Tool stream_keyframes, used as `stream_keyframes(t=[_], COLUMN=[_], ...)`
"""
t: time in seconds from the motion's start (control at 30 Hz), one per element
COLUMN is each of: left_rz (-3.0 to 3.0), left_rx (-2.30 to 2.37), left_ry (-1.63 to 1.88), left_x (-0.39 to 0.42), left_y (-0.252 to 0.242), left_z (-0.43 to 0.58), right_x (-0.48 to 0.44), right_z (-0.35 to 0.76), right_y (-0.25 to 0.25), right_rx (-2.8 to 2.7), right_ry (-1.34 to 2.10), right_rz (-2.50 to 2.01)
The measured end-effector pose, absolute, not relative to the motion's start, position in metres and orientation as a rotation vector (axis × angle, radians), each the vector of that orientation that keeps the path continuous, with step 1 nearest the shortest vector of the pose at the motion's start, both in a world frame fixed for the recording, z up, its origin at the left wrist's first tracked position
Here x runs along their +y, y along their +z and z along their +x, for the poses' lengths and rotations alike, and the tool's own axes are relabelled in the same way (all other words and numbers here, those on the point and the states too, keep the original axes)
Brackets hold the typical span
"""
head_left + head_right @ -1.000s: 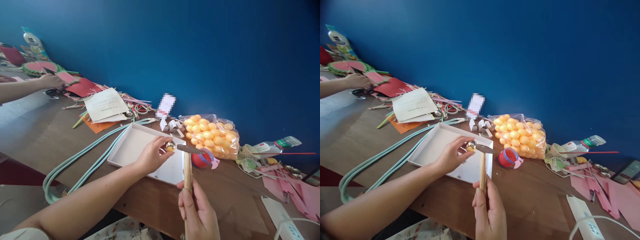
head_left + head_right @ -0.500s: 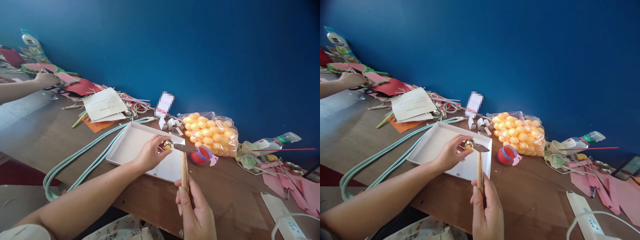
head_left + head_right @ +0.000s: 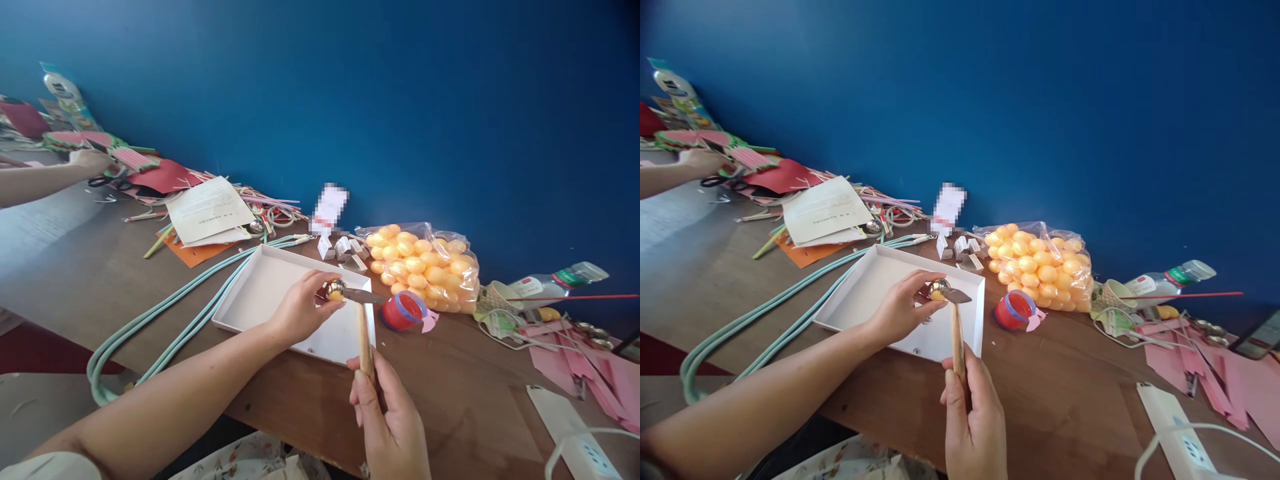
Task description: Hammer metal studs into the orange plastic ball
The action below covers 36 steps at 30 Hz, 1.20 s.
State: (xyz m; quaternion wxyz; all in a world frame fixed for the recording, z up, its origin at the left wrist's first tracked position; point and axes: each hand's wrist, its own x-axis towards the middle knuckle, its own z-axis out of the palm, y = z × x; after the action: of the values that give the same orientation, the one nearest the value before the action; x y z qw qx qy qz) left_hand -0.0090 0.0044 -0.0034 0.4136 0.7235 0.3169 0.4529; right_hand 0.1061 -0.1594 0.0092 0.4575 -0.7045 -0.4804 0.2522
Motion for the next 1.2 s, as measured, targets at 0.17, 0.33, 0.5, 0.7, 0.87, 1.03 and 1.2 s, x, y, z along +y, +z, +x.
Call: stream_keyframes(t=[0.17, 0.33, 0.5, 0.7, 0.87, 1.03, 1.2], left_rz=[1.841, 1.854, 1.84, 1.826, 1.83, 1.823, 1.825], left_rx=[0.797, 0.794, 0.788, 0.79, 0.852, 0.833, 0.863], left_ry=[1.134, 1.176, 1.127, 1.085, 1.124, 1.075, 1.08], left_x=[0.004, 0.006, 0.004, 0.002, 0.005, 0.003, 0.002], left_y=[-0.001, -0.003, -0.003, 0.0, -0.001, 0.0, 0.004], left_z=[-0.01, -0.01, -0.009, -0.01, -0.01, -0.009, -0.01], right_x=[-0.163, -0.165, -0.158, -0.158, -0.161, -0.156, -0.16], right_z=[0.106, 0.11, 0.121, 0.122, 0.119, 0.119, 0.121], right_y=[0.011, 0.004, -0.005, -0.002, 0.0, 0.002, 0.006], right_rx=[-1.195, -1.4, -1.523, -1.502, -1.582, -1.541, -1.557], right_ry=[0.512, 0.432, 0.299, 0.287, 0.268, 0.221, 0.244], right_rz=[-1.723, -1.674, -1.73, -1.73, -1.695, -1.744, -1.758])
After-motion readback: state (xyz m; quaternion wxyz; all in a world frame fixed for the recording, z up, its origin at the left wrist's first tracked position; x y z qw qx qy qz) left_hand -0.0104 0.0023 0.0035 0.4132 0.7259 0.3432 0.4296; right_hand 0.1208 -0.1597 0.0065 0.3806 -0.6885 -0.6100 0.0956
